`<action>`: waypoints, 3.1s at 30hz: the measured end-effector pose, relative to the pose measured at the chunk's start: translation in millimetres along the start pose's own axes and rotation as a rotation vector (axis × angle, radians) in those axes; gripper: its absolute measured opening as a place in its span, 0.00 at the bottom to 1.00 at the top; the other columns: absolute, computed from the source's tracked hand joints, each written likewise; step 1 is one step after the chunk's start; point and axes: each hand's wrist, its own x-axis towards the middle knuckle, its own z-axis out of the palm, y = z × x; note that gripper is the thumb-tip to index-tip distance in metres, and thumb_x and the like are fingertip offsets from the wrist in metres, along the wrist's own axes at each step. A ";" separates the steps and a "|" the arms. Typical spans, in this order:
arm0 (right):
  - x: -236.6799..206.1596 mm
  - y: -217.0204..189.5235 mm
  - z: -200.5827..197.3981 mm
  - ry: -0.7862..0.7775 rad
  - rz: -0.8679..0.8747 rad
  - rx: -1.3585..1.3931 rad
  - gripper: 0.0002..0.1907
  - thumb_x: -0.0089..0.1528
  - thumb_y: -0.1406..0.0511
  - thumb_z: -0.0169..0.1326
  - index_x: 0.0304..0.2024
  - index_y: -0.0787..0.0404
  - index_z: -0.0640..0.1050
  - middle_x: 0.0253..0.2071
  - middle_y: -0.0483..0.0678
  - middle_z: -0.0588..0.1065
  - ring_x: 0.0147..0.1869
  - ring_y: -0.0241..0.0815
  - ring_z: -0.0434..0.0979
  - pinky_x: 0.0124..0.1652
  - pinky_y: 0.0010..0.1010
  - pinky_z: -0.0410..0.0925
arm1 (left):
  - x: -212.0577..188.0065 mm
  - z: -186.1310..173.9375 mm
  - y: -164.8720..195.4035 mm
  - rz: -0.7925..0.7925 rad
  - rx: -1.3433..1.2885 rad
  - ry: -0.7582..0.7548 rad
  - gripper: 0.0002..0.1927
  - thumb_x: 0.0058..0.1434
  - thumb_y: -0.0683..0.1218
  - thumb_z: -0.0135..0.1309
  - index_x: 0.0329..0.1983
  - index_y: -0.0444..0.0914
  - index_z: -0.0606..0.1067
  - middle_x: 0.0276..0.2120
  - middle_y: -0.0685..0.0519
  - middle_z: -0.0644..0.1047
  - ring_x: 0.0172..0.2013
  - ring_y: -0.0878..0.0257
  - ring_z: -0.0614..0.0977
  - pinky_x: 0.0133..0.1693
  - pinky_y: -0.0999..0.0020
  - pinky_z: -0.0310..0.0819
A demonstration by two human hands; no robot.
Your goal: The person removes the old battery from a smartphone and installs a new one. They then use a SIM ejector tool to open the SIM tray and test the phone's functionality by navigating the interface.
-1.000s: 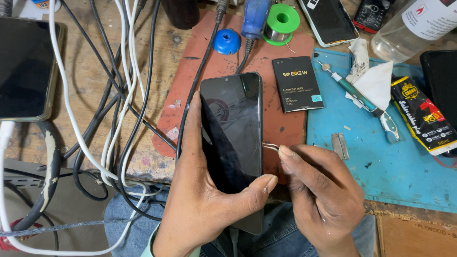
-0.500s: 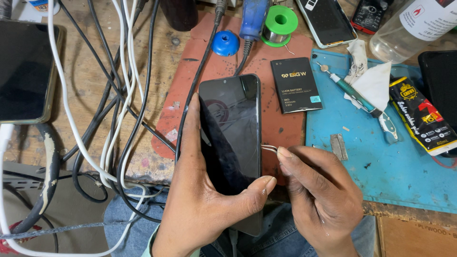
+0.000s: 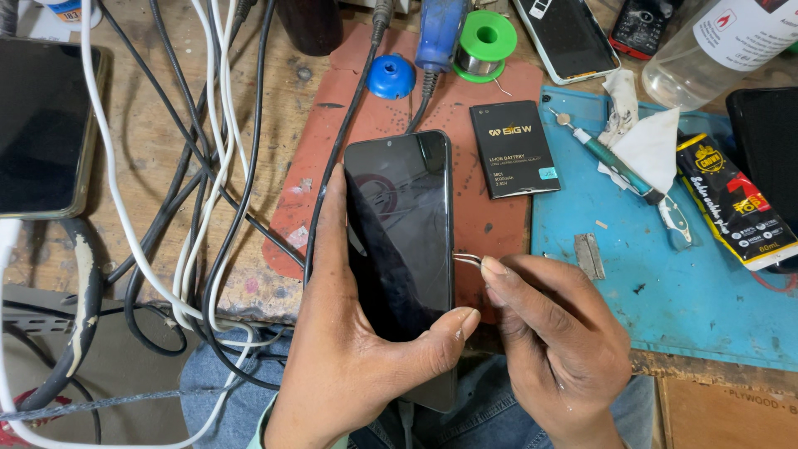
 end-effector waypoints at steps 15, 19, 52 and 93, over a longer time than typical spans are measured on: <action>0.8 -2.6 -0.8 0.001 0.013 -0.004 0.23 0.60 0.81 0.57 0.56 0.58 0.79 0.47 0.50 0.78 0.43 0.35 0.81 0.40 0.22 0.75 | 0.6 2.3 1.5 -0.001 -0.053 -0.001 0.61 0.51 0.39 0.67 0.77 0.26 0.38 0.63 0.38 0.69 0.60 0.57 0.75 0.62 0.63 0.69; 0.8 -2.8 -0.2 0.002 0.011 -0.009 0.23 0.60 0.81 0.57 0.56 0.58 0.79 0.47 0.50 0.78 0.44 0.35 0.82 0.40 0.22 0.75 | 0.5 1.3 1.2 -0.019 -0.041 0.006 0.62 0.51 0.40 0.68 0.78 0.26 0.38 0.63 0.38 0.70 0.60 0.57 0.75 0.62 0.63 0.69; 1.7 -4.4 0.5 0.003 0.013 -0.007 0.23 0.60 0.80 0.58 0.56 0.58 0.79 0.47 0.50 0.78 0.44 0.35 0.81 0.41 0.22 0.75 | -0.8 2.3 -2.4 -0.049 -0.141 -0.014 0.63 0.52 0.37 0.66 0.79 0.30 0.35 0.56 0.41 0.75 0.52 0.60 0.81 0.53 0.65 0.79; -2.6 -5.5 11.8 0.235 0.123 -0.054 0.13 0.72 0.71 0.55 0.59 0.67 0.74 0.49 0.54 0.76 0.42 0.33 0.79 0.40 0.19 0.74 | 2.4 1.3 0.8 0.020 -0.067 -0.017 0.62 0.50 0.40 0.68 0.78 0.29 0.39 0.64 0.40 0.68 0.60 0.58 0.75 0.57 0.63 0.76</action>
